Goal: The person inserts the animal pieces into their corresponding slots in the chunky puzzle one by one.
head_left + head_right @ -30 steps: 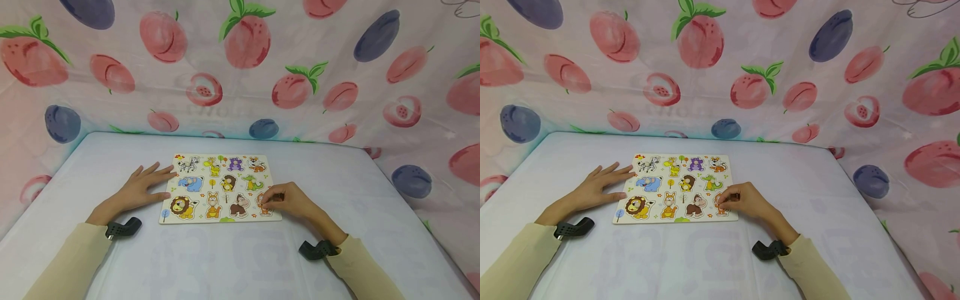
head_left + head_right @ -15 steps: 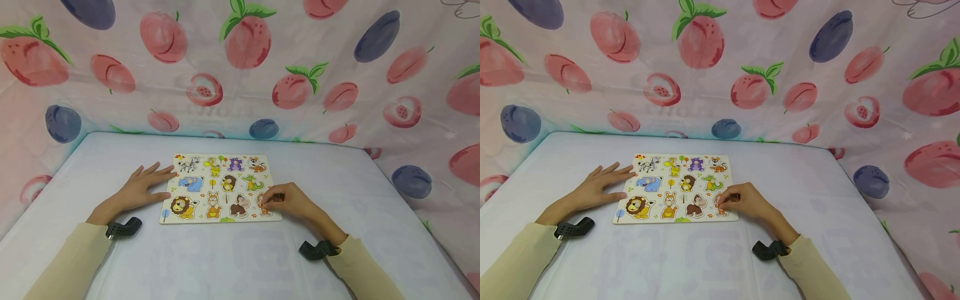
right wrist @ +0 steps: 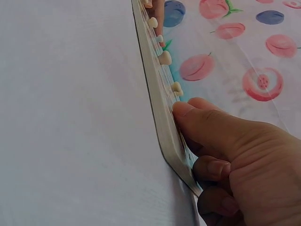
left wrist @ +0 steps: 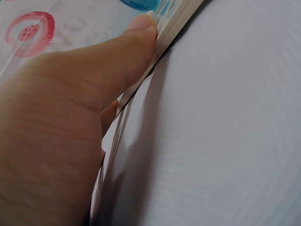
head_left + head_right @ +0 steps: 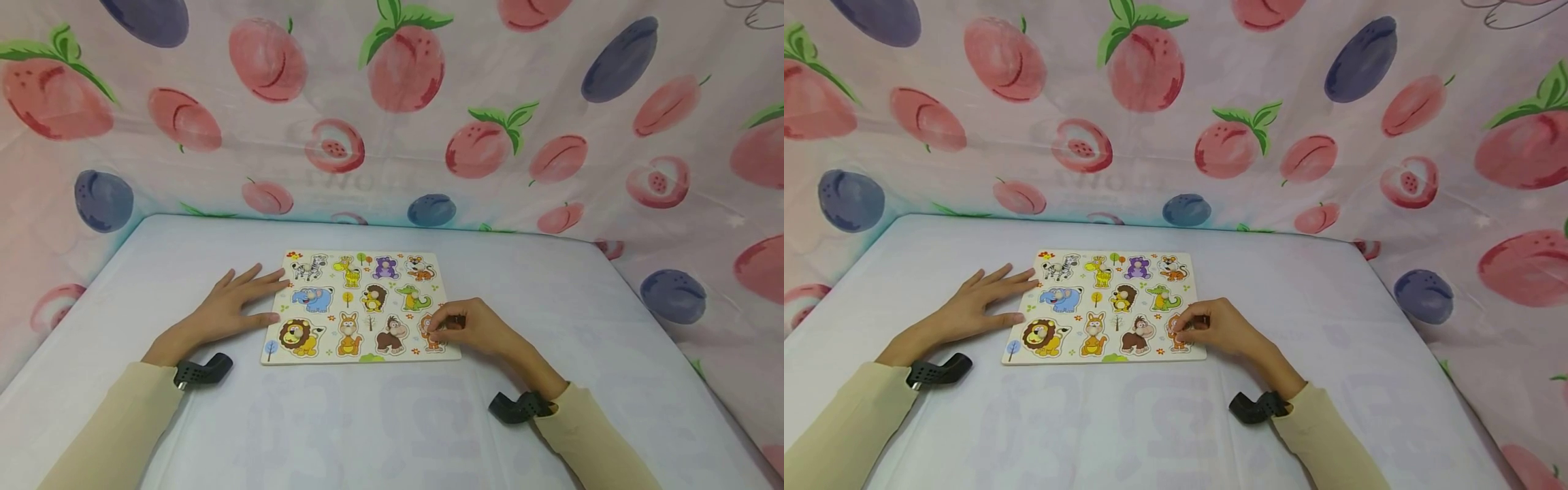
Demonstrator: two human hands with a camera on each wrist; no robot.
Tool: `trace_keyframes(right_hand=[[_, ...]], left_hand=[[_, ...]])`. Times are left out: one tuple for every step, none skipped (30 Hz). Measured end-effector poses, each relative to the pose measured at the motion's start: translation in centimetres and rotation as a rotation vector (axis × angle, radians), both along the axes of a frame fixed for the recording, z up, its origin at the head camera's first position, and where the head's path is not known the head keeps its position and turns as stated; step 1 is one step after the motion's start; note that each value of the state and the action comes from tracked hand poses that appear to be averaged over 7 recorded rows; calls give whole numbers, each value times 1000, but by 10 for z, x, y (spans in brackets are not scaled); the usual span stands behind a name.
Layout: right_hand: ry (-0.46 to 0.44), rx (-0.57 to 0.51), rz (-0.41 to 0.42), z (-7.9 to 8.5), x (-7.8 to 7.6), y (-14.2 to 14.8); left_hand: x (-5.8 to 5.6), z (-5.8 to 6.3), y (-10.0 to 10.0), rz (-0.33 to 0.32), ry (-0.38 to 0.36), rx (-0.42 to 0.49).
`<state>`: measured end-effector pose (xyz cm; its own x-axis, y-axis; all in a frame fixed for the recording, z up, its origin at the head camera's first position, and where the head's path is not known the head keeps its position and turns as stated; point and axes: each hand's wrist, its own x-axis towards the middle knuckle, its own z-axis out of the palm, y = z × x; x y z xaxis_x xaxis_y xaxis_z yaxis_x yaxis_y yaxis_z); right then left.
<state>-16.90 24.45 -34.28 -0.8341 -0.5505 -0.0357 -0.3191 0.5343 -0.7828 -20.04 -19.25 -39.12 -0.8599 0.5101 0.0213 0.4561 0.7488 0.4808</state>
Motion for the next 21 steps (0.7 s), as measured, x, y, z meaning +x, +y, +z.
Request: trace_keyframes(right_hand=[[0, 1, 0, 0, 0, 0], [-1, 2, 1, 0, 0, 0], [0, 3, 0, 1, 0, 0], [1, 8, 1, 1, 0, 0], [1, 10, 2, 2, 0, 0], [2, 11, 4, 2, 0, 0], [4, 11, 7, 1, -1, 0], [9, 11, 12, 1, -1, 0], [14, 12, 14, -3, -3, 2], [19, 13, 17, -7, -4, 3], [25, 13, 19, -12, -7, 5], [32, 10, 21, -16, -8, 7], [36, 8, 21, -20, -10, 9], [42, 7, 21, -24, -12, 11], [48, 4, 22, -27, -14, 13], [51, 0, 24, -28, -15, 14], [55, -7, 25, -28, -15, 15], [62, -13, 27, -28, -15, 16], [70, -13, 24, -28, -16, 17], [80, -13, 22, -28, -16, 18], [87, -16, 19, -27, -16, 19]], left_hand=[[0, 0, 0, 0, 1, 0], [-1, 0, 0, -1, 2, -1], [-1, 0, 0, -1, 2, -1], [-1, 0, 0, -1, 2, -2], [-1, 0, 0, 0, 2, -2], [-1, 0, 0, 1, 0, -2], [-1, 0, 0, 2, -2, -2], [-1, 0, 0, 3, -3, -2], [-1, 1, 0, 4, -3, -3], [-1, 1, 1, 5, -5, -4], [-1, 1, 1, 6, -7, -3], [-1, 1, 1, 7, -9, -4], [-1, 1, 1, 8, -10, -5], [-1, 1, 1, 8, -10, -5], [-1, 1, 1, 9, -12, -5], [-1, 1, 2, 10, -13, -3], [-1, 1, 1, 9, -12, 1], [-1, 1, 1, 8, -10, 2], [-1, 0, 1, 5, -8, 5], [-1, 0, 1, 4, -6, 6], [-1, 0, 1, 4, -6, 7]])
